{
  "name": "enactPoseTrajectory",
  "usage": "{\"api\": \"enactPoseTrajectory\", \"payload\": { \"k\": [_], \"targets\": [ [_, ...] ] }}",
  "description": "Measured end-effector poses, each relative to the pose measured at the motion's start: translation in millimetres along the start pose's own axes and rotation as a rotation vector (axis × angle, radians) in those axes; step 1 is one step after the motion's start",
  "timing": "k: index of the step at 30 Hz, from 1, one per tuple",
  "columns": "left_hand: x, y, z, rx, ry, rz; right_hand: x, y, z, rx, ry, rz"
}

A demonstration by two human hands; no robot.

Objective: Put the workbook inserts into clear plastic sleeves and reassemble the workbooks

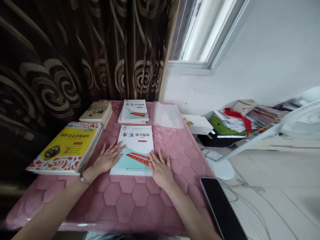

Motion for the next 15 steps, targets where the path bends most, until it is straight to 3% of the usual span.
{"api": "enactPoseTrajectory", "payload": {
  "k": [3,6,9,12,15],
  "targets": [
    [-15.3,8.3,-8.4,0.001,0.037,-0.011,0.2,-0.4,0.8,0.0,0.02,-0.004],
    [-34.3,45.9,-9.9,-0.074,0.0,0.144,-1.2,-2.4,-6.2,0.007,0.092,-0.008],
    [-48.1,72.0,-11.4,-0.172,-0.01,0.253,-8.6,-21.4,-20.7,0.078,0.222,-0.154],
    [-48.8,73.8,-12.0,-0.237,0.0,0.281,-20.9,-54.4,-31.0,0.243,0.299,-0.374],
    [-44.5,69.5,-11.9,-0.26,0.025,0.303,-27.9,-84.3,-31.1,0.312,0.323,-0.483]
  ]
}}
Point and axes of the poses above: each hand's wrist, its own x-axis towards the middle knuckle, its own z-axis out of the palm, y = z × x, the point moved 7 cm from there along x, towards the middle knuckle, and after that the axes turned 1 degree about -z, right-handed, at the moved point
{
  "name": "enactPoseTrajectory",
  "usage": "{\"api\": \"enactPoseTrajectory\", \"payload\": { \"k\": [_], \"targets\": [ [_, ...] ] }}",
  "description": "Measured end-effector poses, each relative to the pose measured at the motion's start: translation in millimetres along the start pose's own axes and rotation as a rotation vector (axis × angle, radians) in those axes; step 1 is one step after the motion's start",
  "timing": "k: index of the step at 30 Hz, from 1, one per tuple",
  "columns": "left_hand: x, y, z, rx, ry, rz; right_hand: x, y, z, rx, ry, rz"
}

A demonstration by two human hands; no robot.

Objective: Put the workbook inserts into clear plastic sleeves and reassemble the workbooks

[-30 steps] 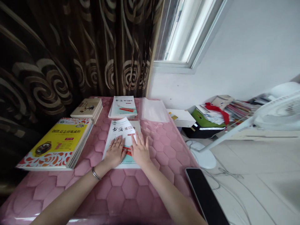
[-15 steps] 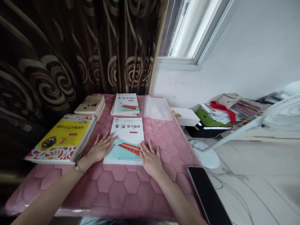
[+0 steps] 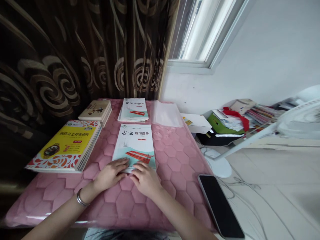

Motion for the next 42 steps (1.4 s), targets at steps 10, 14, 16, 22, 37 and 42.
{"api": "enactPoseTrajectory", "payload": {
  "k": [10,14,16,22,37,42],
  "targets": [
    [-2.5,17.0,-0.3,0.126,0.059,0.14,5.4,-9.0,21.4,-0.172,-0.053,-0.064],
    [-10.9,6.7,-10.3,0.147,0.053,0.178,-7.1,6.9,9.2,-0.16,-0.037,-0.007],
    [-18.0,-2.8,-17.2,0.143,0.055,0.165,-15.7,16.4,1.5,-0.157,-0.034,0.04],
    [-35.6,-16.6,-31.2,0.179,0.077,0.192,-39.5,39.9,-21.4,-0.167,-0.013,0.1],
    [-36.5,-27.8,-33.4,0.03,0.091,-0.007,-53.0,53.6,-46.1,-0.158,-0.013,0.171],
    [-13.1,-4.3,-15.3,0.01,0.048,-0.089,-22.2,25.0,-19.6,-0.059,-0.068,0.207]
  ]
}}
Point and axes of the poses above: each hand's wrist, its own x-axis towards the middle knuckle, its own z-axis out of the palm, y = z × x, the point moved 7 cm from there along x, towards the middle knuckle, and after that the axes turned 1 degree about -z, right-handed, at the moved point
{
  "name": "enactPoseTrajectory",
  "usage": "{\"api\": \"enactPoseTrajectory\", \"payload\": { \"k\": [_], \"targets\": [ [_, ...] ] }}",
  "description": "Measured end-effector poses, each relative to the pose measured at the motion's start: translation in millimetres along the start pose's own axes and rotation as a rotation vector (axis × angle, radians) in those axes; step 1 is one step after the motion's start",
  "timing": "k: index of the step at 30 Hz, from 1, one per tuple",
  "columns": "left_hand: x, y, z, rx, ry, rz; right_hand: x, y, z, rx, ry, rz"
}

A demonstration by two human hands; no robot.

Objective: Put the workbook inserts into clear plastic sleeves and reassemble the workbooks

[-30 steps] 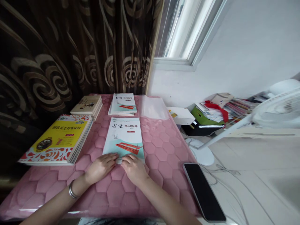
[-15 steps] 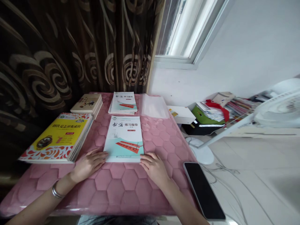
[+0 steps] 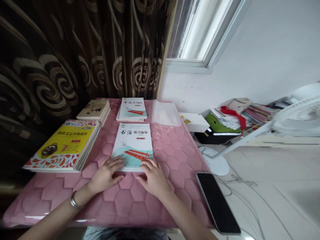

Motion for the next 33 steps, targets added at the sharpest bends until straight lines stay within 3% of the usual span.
{"api": "enactPoseTrajectory", "payload": {
  "k": [3,6,12,20,27,33],
  "targets": [
    [11.1,8.6,9.1,-0.023,-0.02,-0.02,18.6,-18.6,15.6,0.05,-0.024,-0.006],
    [13.7,5.2,10.7,-0.033,-0.024,-0.036,27.4,-22.1,23.2,0.05,-0.028,0.009],
    [1.0,-14.4,-2.7,0.002,-0.024,-0.006,15.6,-1.7,17.5,0.009,-0.025,0.047],
    [-22.9,-50.7,-17.4,-0.006,-0.035,-0.059,-16.8,47.3,-4.4,-0.024,0.016,0.144],
    [-20.9,-56.8,-14.5,-0.092,-0.124,-0.108,-22.3,57.7,-11.8,0.028,-0.03,0.177],
    [-22.5,-52.9,-16.9,-0.102,-0.126,-0.141,-22.6,57.6,-13.3,0.052,-0.082,0.152]
  ]
}}
Point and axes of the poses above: each hand's wrist, its own x-axis towards the middle knuckle, its own z-axis out of the palm, y = z × x, the point moved 7 cm from there along x, towards the middle knuckle, and after that the axes turned 1 degree about -z, right-handed, at the moved point
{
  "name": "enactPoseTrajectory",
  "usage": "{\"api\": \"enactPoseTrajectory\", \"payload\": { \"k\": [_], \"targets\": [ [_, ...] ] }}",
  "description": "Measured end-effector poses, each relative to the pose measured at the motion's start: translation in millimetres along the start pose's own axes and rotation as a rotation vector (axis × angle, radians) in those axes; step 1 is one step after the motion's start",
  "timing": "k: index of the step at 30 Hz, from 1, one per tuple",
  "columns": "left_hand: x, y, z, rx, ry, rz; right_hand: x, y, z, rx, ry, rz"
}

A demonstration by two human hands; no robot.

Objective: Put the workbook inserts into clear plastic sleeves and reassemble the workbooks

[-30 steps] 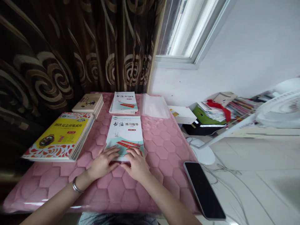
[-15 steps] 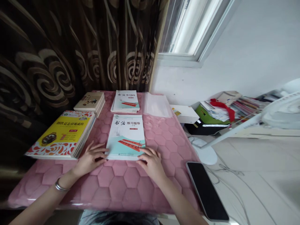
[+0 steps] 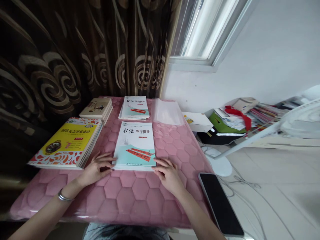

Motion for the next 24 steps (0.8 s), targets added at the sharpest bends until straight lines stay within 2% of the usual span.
{"api": "enactPoseTrajectory", "payload": {
  "k": [2,6,9,13,19,24],
  "targets": [
    [0.2,2.4,-1.7,0.011,0.004,-0.076,-1.3,0.0,-1.1,0.005,-0.018,-0.037],
    [8.5,5.0,-7.8,0.063,0.027,-0.372,0.6,-5.6,-5.1,0.023,-0.041,-0.111],
    [25.7,10.4,-6.6,0.066,0.007,-0.52,12.5,-11.0,-5.7,0.039,0.009,-0.097],
    [47.5,8.1,0.9,0.026,-0.044,-0.695,38.0,-16.7,4.3,0.016,0.086,-0.063],
    [54.3,-1.9,4.3,-0.057,0.006,-0.764,78.1,-21.7,11.3,-0.09,0.118,-0.065],
    [47.4,-18.2,8.8,-0.136,0.043,-0.8,128.9,-18.7,6.9,-0.124,0.001,-0.021]
  ]
}}
Point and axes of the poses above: each hand's wrist, its own x-axis towards the middle knuckle, its own z-axis out of the palm, y = z × x, the point moved 7 cm from there along x, towards the middle knuckle, and after that the axes turned 1 degree about -z, right-handed, at the moved point
